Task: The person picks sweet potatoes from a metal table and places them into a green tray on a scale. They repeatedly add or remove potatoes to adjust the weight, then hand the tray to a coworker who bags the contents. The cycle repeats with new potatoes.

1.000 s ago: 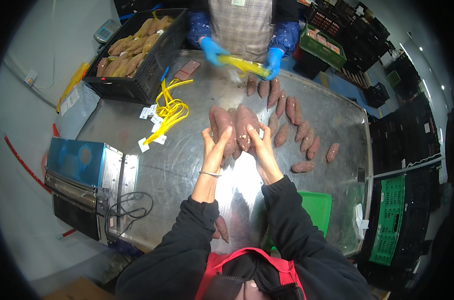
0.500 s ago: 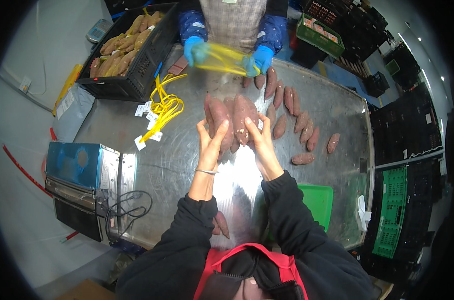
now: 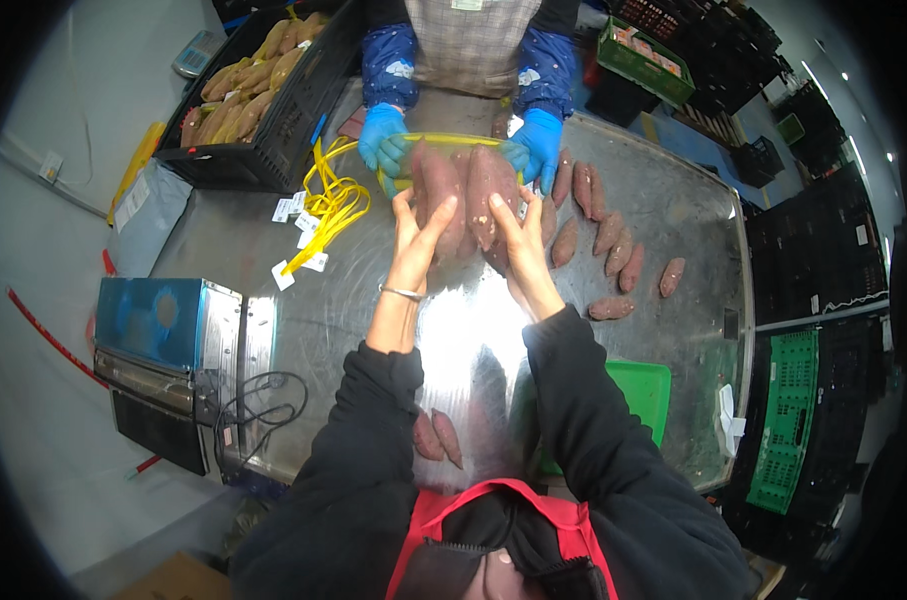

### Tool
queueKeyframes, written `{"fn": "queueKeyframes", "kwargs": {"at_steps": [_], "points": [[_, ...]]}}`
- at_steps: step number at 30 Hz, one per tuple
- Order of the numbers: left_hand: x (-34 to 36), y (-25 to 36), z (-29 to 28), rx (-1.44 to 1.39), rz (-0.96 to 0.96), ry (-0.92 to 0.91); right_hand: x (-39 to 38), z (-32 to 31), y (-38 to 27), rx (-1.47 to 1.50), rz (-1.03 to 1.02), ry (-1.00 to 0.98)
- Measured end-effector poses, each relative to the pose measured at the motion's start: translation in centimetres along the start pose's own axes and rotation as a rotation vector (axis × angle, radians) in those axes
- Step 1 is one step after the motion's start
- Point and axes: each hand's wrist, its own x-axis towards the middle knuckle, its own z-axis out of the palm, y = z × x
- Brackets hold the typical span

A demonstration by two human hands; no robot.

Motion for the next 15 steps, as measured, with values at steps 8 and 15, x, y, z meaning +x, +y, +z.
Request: {"fn": "queueKeyframes", "kwargs": {"at_steps": [8,15], "points": [[2.8,-4.0,-2.2,0.136,-0.209,0.074,3.8,-1.3,4.6,-0.092,0.112,0.114],[8.6,0.2,-1.7,0.715,-0.206,0.05,9.7,-1.2,4.7,0.129,0.265,0.092]]}}
